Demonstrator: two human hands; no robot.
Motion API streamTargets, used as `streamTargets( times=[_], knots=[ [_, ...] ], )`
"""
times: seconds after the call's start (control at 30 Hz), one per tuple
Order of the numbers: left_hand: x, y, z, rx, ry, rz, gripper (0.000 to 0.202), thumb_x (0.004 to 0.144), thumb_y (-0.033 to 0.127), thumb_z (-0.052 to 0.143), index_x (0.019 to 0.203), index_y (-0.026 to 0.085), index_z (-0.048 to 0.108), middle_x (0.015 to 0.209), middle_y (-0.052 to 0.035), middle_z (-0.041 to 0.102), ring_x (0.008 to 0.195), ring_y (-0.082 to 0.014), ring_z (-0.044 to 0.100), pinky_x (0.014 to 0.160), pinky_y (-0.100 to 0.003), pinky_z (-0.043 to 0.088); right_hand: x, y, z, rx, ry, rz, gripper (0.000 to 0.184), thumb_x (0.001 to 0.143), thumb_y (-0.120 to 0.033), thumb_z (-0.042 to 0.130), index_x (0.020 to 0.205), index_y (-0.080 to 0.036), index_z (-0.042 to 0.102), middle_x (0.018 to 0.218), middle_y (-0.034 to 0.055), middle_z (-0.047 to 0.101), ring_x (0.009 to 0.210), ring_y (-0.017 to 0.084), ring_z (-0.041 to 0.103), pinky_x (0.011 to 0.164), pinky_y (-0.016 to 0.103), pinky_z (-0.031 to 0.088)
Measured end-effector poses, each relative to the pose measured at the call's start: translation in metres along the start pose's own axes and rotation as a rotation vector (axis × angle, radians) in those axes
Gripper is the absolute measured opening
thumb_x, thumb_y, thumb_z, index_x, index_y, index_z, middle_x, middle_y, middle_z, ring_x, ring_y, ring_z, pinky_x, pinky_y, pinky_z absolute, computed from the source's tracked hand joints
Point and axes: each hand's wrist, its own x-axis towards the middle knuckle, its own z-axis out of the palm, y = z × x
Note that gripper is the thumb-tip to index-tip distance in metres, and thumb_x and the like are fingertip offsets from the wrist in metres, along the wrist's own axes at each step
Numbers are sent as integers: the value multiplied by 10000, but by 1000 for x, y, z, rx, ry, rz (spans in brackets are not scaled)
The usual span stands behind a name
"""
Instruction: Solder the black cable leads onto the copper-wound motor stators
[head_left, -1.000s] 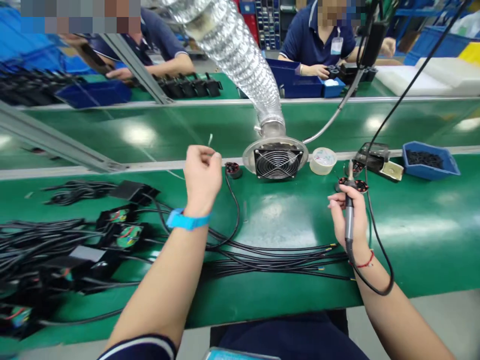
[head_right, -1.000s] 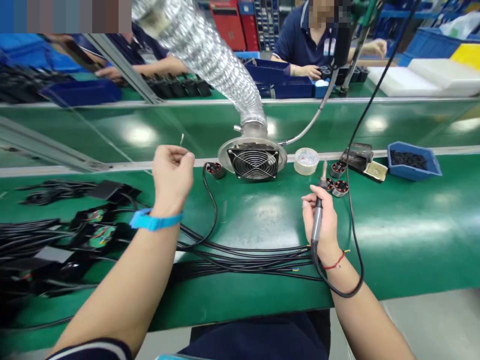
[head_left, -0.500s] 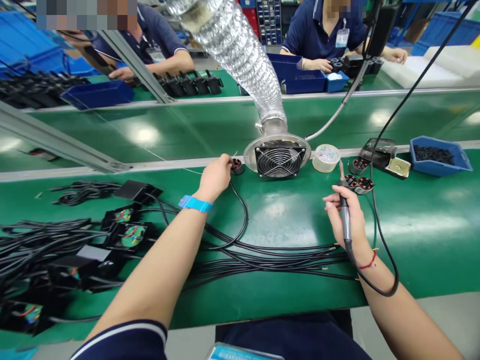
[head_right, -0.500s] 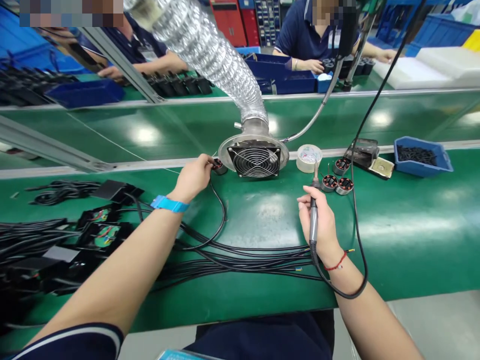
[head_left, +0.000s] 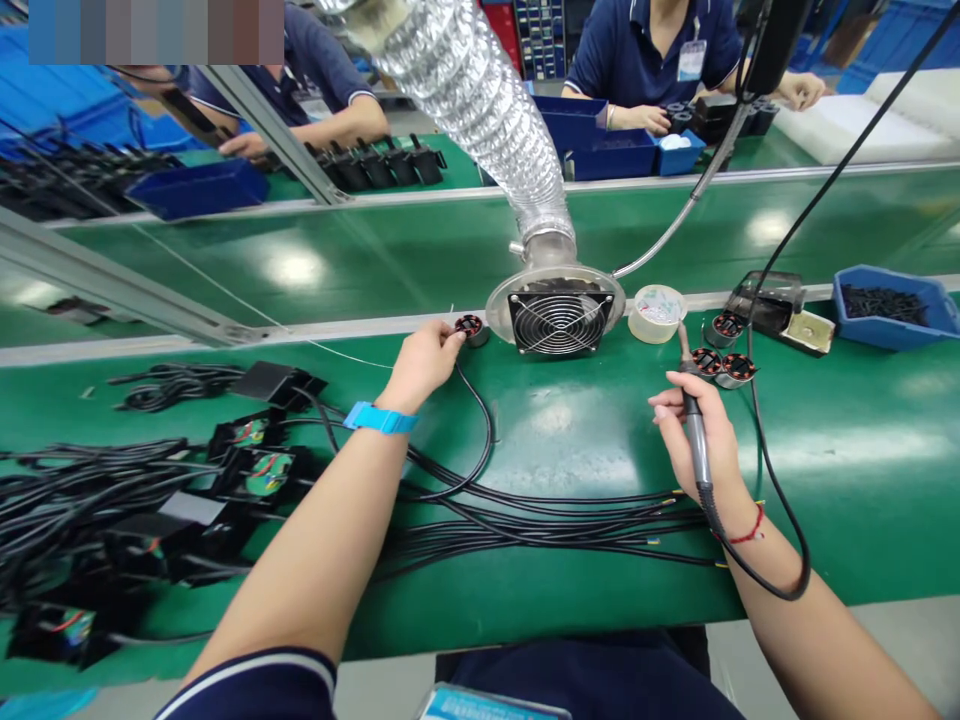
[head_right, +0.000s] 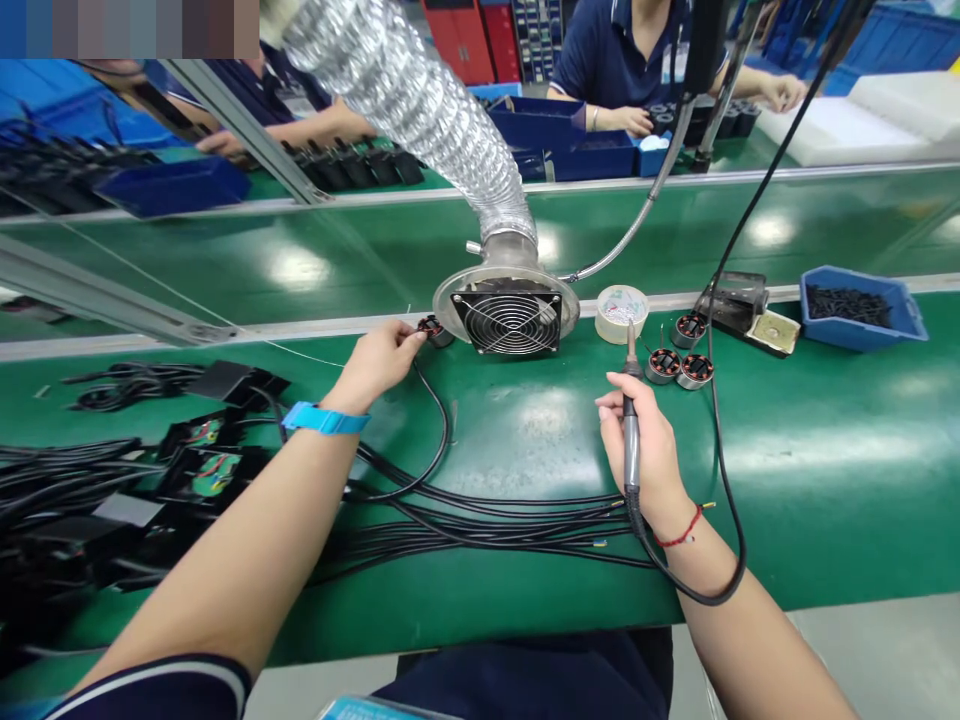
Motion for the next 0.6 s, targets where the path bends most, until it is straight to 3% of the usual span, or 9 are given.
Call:
streamTargets(
  times=[0.2, 0.43, 0.6],
  knots=[
    [10, -8, 1, -142, -48, 6, 148, 845, 325, 569, 766, 200, 564, 706, -13, 584, 673, -177, 509, 659, -292, 386, 1, -2, -1, -22, 10, -16, 349, 957, -233, 592, 1303, -267, 573, 969, 23, 752, 745, 152, 711, 710, 313, 598],
    [17, -12, -9, -171, -115, 82, 115, 853, 286, 616, 816, 178, 604, 700, 42, 558, 714, -128, 466, 695, -229, 357, 7, -9, -2, -83, 36, -117, 283, 986, -274, 561, 1266, -246, 601, 927, 26, 760, 799, 172, 747, 790, 333, 629],
    [10, -7, -26, -128, -110, 98, 225, 844, 403, 659, 826, 183, 615, 729, 15, 616, 705, -153, 517, 681, -260, 392, 0, -22, -8, -158, -26, -146, 375, 1070, -303, 449, 1435, -255, 523, 908, 23, 785, 733, 166, 747, 741, 321, 626]
  ],
)
